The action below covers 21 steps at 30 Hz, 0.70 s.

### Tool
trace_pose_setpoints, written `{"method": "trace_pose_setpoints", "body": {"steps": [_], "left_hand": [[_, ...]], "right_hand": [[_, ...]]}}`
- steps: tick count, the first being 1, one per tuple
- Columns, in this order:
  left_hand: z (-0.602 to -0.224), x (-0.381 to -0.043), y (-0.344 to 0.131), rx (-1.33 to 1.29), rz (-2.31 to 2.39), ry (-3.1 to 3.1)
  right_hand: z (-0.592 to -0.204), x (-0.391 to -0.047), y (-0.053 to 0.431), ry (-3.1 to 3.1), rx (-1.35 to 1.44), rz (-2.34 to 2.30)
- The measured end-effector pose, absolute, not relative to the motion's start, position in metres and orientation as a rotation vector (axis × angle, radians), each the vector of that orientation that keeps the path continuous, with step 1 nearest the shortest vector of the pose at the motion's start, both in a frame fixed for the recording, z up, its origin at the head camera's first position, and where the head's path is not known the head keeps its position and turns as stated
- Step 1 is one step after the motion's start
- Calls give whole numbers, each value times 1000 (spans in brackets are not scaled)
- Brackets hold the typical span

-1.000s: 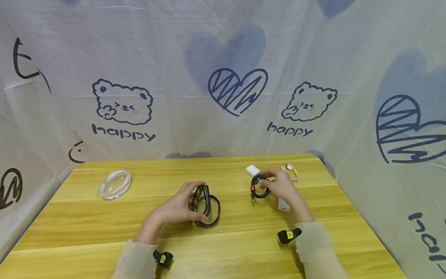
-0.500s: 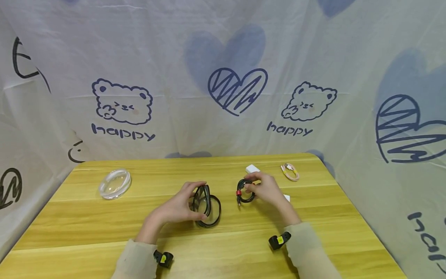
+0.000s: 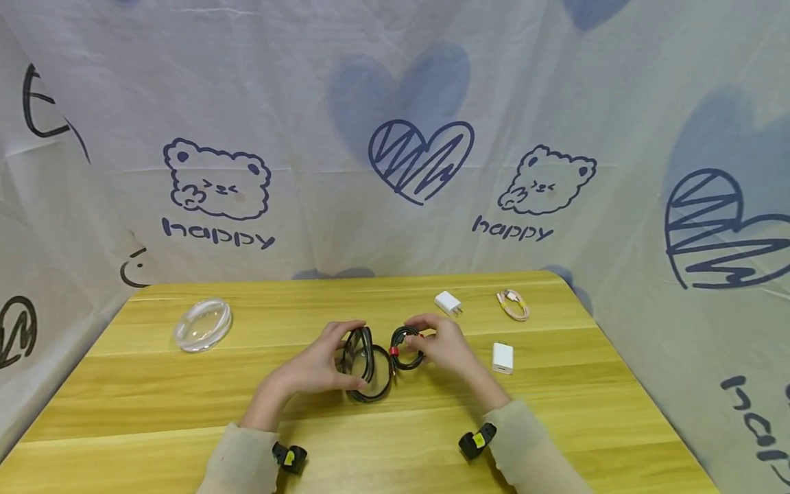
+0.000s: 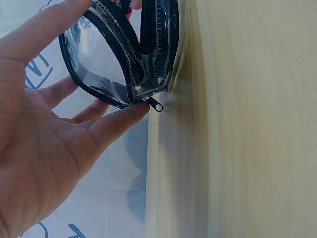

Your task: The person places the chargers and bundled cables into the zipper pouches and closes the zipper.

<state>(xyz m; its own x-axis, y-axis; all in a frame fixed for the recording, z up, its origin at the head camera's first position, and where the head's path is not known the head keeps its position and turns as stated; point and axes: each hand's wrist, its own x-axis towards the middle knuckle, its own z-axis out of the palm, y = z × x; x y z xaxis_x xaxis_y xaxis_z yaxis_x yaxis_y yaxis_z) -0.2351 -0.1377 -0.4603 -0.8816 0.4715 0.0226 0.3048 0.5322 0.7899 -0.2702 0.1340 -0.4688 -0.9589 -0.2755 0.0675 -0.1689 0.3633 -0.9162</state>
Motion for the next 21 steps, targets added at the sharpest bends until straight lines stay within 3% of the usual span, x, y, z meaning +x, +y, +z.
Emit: {"method": "trace_pose_setpoints", "body": {"steps": [21], "left_hand": [[-463,-237,-138,670,1267,2591]], "right_hand": [[-477,-256,111,2517,-548,-1527]]}}
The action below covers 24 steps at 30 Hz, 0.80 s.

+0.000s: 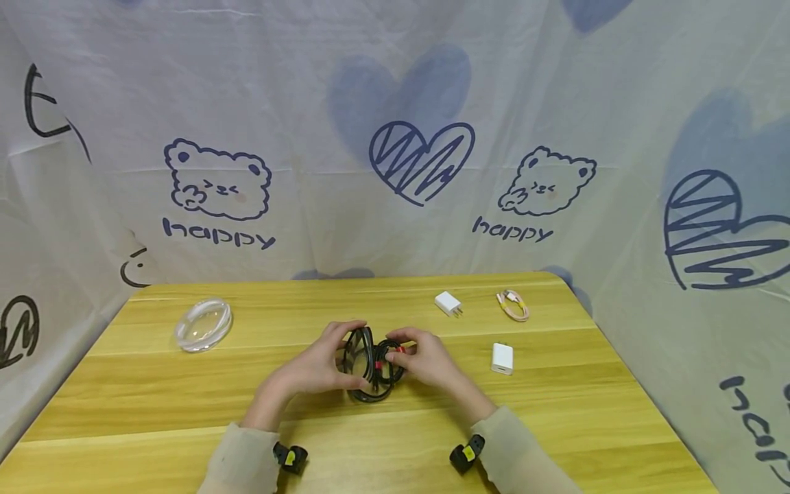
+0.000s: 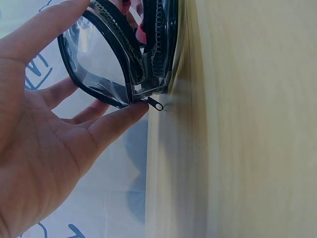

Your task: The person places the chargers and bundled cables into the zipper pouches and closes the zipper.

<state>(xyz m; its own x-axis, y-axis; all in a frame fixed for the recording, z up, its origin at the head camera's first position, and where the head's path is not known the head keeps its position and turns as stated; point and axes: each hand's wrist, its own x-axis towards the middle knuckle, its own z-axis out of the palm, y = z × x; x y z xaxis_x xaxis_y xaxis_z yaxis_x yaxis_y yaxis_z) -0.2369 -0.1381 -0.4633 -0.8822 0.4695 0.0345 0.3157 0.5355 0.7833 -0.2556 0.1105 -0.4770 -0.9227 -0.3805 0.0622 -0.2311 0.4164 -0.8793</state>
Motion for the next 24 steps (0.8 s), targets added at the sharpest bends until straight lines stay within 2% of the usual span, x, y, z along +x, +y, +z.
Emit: {"method": "trace_pose_setpoints", "body": {"steps": [9,24], "left_hand": [[-463,-236,-140,639,1314,2550],[-465,-237,-140,661,1391,2477]], "right_hand": [[-476,-258,120,2377,-765,-1271],[-475,-255,115,2608,-1032,-963]]}}
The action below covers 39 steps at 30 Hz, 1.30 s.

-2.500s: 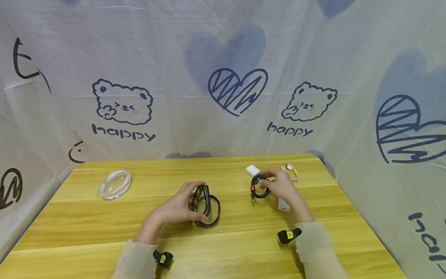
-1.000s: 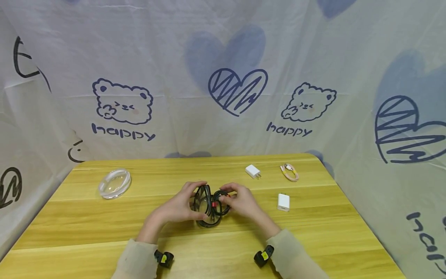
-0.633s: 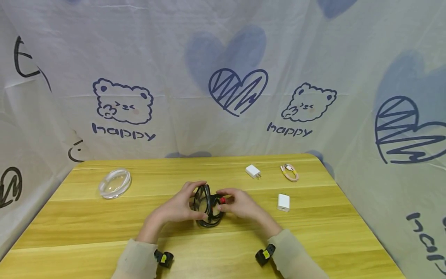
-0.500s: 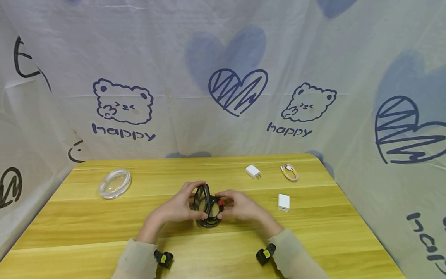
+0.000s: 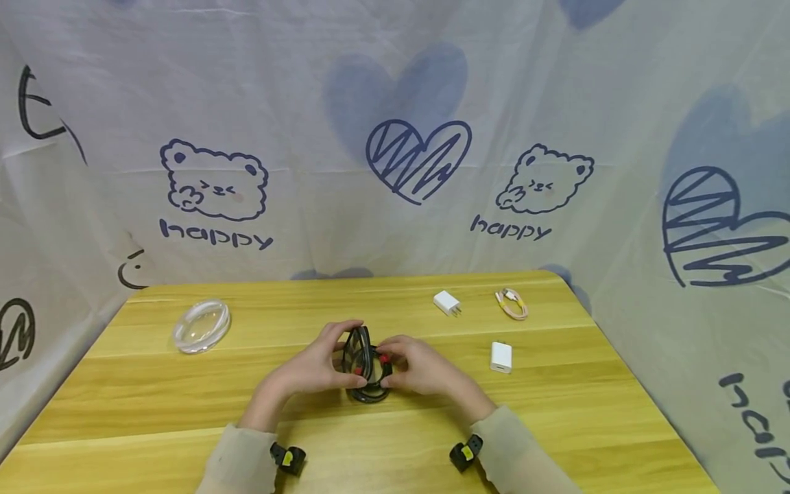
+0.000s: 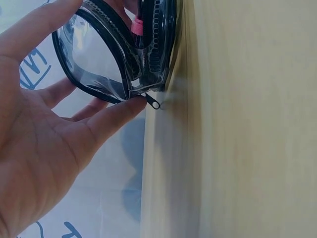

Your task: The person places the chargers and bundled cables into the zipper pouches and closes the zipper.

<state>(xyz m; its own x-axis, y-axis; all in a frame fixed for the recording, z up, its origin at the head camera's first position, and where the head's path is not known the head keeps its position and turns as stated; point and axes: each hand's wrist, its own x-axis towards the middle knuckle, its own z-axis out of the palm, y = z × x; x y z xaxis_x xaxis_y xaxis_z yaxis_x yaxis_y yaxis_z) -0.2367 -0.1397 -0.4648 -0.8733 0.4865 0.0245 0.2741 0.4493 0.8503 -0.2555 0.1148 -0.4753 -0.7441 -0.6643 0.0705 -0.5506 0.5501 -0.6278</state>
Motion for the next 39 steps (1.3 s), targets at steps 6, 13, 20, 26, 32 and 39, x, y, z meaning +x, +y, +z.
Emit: {"method": "trace_pose_setpoints", "body": {"steps": [6,13,20,26,32,39], "left_hand": [[-465,-236,-140,660,1394,2461],[-463,-235,-145,670,1403,2414],[-458,-235,-157,676,1498,2239],[-456,-236,-159,670,1580,2059],[-457,-236,-159,650,1583,2036],[-458,-236,-158,657,1553,2110]], "right_hand": [[-473,-254,115,2588,-1035,-921],[-474,-254,114,2585,-1010,-908],[-475,-256,115,2559,-976,-938],[-474,-257,116,2540,-961,-958],[-475,-256,116,2545,-966,-937],[-473,-258,122,2464,-999,-1043]]}}
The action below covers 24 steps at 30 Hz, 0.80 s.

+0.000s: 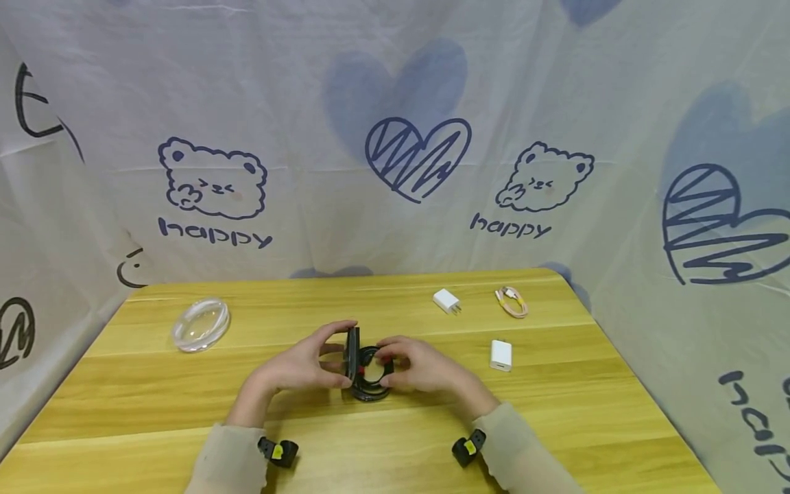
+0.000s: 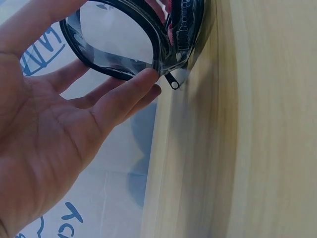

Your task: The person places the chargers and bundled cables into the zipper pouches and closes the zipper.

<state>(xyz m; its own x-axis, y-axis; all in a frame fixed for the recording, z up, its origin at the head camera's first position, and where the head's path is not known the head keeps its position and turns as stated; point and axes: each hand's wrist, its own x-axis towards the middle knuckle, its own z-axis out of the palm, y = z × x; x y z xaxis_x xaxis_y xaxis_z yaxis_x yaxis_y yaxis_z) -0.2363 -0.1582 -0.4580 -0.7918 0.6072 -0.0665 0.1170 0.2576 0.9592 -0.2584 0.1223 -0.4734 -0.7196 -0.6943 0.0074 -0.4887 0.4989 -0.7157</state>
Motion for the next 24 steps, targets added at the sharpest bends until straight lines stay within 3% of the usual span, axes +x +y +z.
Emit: {"method": "trace_pose_setpoints", "body": {"steps": [24], "left_hand": [[-458,-236,-158,629,1527,2170]], "right_hand": [[-451,-289,225,2573,-797,-1247]]}}
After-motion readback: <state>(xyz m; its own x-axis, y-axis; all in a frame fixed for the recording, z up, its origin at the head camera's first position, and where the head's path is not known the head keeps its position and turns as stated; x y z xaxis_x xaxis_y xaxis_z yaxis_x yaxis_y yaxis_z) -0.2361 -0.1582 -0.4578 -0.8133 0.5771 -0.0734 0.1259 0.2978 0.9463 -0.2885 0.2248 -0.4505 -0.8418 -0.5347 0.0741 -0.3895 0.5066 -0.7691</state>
